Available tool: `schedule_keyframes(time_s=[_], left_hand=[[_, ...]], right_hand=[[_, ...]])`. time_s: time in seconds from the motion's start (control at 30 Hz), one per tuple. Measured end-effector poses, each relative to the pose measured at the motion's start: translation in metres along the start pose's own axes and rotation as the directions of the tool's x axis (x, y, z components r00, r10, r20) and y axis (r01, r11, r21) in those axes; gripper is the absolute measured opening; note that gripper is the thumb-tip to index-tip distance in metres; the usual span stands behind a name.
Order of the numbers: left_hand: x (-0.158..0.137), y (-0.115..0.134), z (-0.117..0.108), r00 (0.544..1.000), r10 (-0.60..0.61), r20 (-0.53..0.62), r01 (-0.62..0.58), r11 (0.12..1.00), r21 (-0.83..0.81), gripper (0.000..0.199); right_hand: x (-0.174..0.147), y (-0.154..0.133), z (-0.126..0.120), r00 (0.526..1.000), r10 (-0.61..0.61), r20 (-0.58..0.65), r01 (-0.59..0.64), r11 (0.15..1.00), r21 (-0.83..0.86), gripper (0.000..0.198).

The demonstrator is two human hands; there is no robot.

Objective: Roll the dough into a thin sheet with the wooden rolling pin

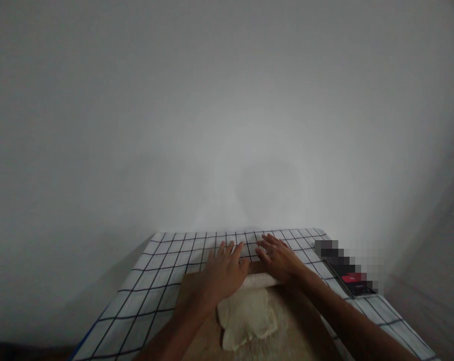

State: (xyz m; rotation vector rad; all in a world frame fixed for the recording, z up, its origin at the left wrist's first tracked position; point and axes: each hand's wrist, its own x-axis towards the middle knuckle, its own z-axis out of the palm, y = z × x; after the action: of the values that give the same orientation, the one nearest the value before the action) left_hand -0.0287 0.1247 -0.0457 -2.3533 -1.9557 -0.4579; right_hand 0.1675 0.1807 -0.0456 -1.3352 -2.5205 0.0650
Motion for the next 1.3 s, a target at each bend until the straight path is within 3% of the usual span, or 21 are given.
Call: schedule_keyframes(time_s=[0.17, 0.33, 0.57, 0.73, 0.9, 1.0, 1.13, 1.3], left_hand=[[-0.003, 0.003, -0.002, 0.999, -0.011, -0.041, 0.012, 1.0, 0.018, 0.052], [-0.018, 0.009, -0.003, 0.995, 0.036, -0.095, -0.032, 0.999, 0.04, 0.051], [-0.048, 0.016, 0.0, 0.973, 0.126, -0.194, -0.11, 0.99, 0.09, 0.05], [-0.075, 0.018, -0.004, 0.949, 0.201, -0.242, -0.176, 0.977, 0.121, 0.051], [-0.107, 0.014, -0.01, 0.906, 0.306, -0.294, -0.265, 0.949, 0.172, 0.055], [-0.121, 0.007, -0.01, 0.892, 0.357, -0.278, -0.307, 0.929, 0.209, 0.058], [-0.127, 0.0, -0.008, 0.881, 0.398, -0.255, -0.351, 0.912, 0.212, 0.058], [-0.117, 0.004, -0.012, 0.908, 0.339, -0.248, -0.314, 0.94, 0.135, 0.053]], right_hand=[[-0.002, 0.002, 0.002, 0.999, -0.035, 0.041, 0.037, 0.999, -0.032, 0.036], [-0.026, -0.003, 0.002, 0.996, -0.046, 0.076, 0.051, 0.997, -0.065, 0.036], [-0.077, -0.031, 0.001, 0.996, 0.086, -0.033, -0.088, 0.994, -0.071, 0.045], [-0.109, -0.057, -0.005, 0.991, 0.105, -0.081, -0.111, 0.991, -0.072, 0.048], [-0.137, -0.059, 0.013, 0.997, -0.04, -0.069, 0.029, 0.987, -0.157, 0.052], [-0.151, -0.051, 0.03, 0.968, -0.162, -0.191, 0.116, 0.966, -0.233, 0.071], [-0.159, -0.047, 0.037, 0.951, -0.198, -0.237, 0.135, 0.956, -0.259, 0.082], [-0.142, -0.06, 0.016, 0.988, -0.093, -0.121, 0.07, 0.981, -0.181, 0.061]])
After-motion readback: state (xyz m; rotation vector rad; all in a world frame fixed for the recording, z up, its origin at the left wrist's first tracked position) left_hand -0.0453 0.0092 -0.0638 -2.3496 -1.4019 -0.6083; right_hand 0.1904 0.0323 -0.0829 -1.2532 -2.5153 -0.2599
